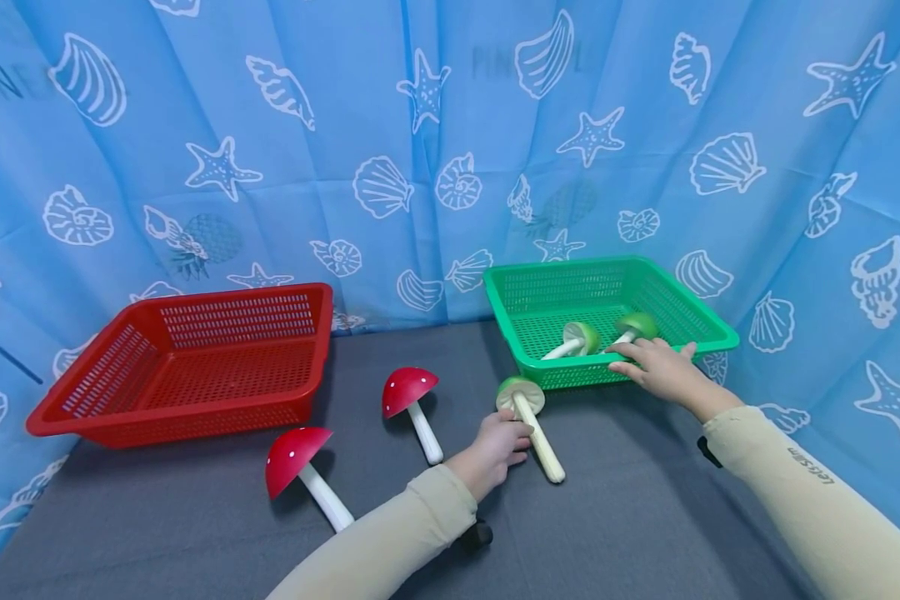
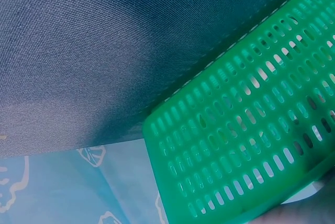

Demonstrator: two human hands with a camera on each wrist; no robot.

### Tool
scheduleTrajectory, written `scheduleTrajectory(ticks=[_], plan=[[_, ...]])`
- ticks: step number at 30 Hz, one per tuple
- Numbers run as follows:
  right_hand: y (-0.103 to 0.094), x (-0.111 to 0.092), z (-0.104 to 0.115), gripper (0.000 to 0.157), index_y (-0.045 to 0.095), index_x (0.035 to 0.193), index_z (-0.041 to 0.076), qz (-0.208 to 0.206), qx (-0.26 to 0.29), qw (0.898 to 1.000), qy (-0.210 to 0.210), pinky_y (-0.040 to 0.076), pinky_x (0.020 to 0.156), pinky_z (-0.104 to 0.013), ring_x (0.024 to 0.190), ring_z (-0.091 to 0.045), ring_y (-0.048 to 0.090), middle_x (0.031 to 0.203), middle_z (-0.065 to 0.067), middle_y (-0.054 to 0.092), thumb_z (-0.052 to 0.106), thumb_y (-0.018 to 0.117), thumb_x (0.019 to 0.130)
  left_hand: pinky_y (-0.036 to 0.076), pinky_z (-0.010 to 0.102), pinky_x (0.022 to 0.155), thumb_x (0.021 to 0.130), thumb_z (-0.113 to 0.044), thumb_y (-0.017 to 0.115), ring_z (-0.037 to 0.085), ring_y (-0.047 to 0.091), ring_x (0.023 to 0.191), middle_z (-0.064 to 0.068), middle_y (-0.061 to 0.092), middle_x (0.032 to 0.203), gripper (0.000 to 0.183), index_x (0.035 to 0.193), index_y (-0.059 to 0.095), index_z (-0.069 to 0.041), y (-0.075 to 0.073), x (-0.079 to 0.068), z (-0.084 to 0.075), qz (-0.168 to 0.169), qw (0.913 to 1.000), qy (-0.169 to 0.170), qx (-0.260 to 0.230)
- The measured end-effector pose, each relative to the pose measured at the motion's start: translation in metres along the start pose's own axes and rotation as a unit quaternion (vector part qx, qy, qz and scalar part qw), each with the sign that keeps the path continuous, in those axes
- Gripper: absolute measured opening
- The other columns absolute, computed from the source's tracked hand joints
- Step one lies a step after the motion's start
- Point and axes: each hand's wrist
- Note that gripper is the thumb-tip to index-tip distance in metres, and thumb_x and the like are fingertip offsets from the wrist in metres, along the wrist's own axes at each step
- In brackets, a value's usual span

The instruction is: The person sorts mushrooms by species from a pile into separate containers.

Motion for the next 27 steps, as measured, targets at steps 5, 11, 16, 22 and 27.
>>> scheduleTrajectory(ticks=[5,11,16,22,27], plan=[[-0.001,0.000,0.000,0.048,0.054,0.134,0.004,0.002,0.001,1.000,-0.004,0.001,0.085,-0.088,0.118,-0.058,0.039,0.128,-0.030,0.053,0.038,0.051,0.100,0.051,0.047,0.089,0.087,0.007,0.055,0.034,0.062,0.100,0.025,0.062,0.108,0.056,0.138,0.035,0.014,0.005,-0.008,-0.006,-0.004,0.9999,-0.013,-0.009],[-0.003,-0.001,0.000,0.051,0.054,0.134,0.003,0.002,0.001,1.000,-0.004,0.001,0.084,-0.088,0.119,-0.059,0.038,0.128,-0.031,0.052,0.040,0.050,0.100,0.052,0.041,0.085,0.090,0.006,0.056,0.026,0.059,0.089,0.020,0.060,0.103,0.058,0.143,0.032,0.012,0.008,-0.004,-0.005,0.002,0.9996,-0.028,-0.009],[-0.003,0.000,0.001,0.050,0.055,0.134,0.004,-0.002,-0.001,1.000,-0.006,0.002,0.084,-0.088,0.118,-0.059,0.038,0.128,-0.030,0.052,0.040,0.051,0.100,0.054,0.035,0.077,0.089,0.008,0.057,0.024,0.060,0.084,0.018,0.061,0.099,0.059,0.143,0.034,0.010,0.011,0.000,-0.005,-0.004,0.9993,-0.036,-0.008],[-0.003,0.001,0.001,0.050,0.055,0.134,0.004,-0.002,-0.006,1.000,-0.002,0.003,0.084,-0.088,0.118,-0.059,0.038,0.127,-0.030,0.053,0.040,0.051,0.100,0.056,0.028,0.068,0.087,0.013,0.058,0.021,0.062,0.077,0.017,0.062,0.095,0.060,0.142,0.036,0.009,0.013,0.001,-0.005,-0.018,0.9990,-0.038,-0.015],[-0.001,0.000,0.000,0.048,0.055,0.134,0.005,-0.001,-0.008,1.000,0.001,0.002,0.085,-0.088,0.118,-0.058,0.039,0.127,-0.030,0.053,0.039,0.052,0.100,0.055,0.026,0.064,0.087,0.013,0.057,0.019,0.058,0.072,0.017,0.060,0.097,0.059,0.142,0.036,0.011,0.011,-0.001,-0.004,-0.018,0.9990,-0.031,-0.025]])
Point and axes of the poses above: each hand's wrist, its own x-axis towards the middle knuckle, its own y-axis out of the palm, z = x × y
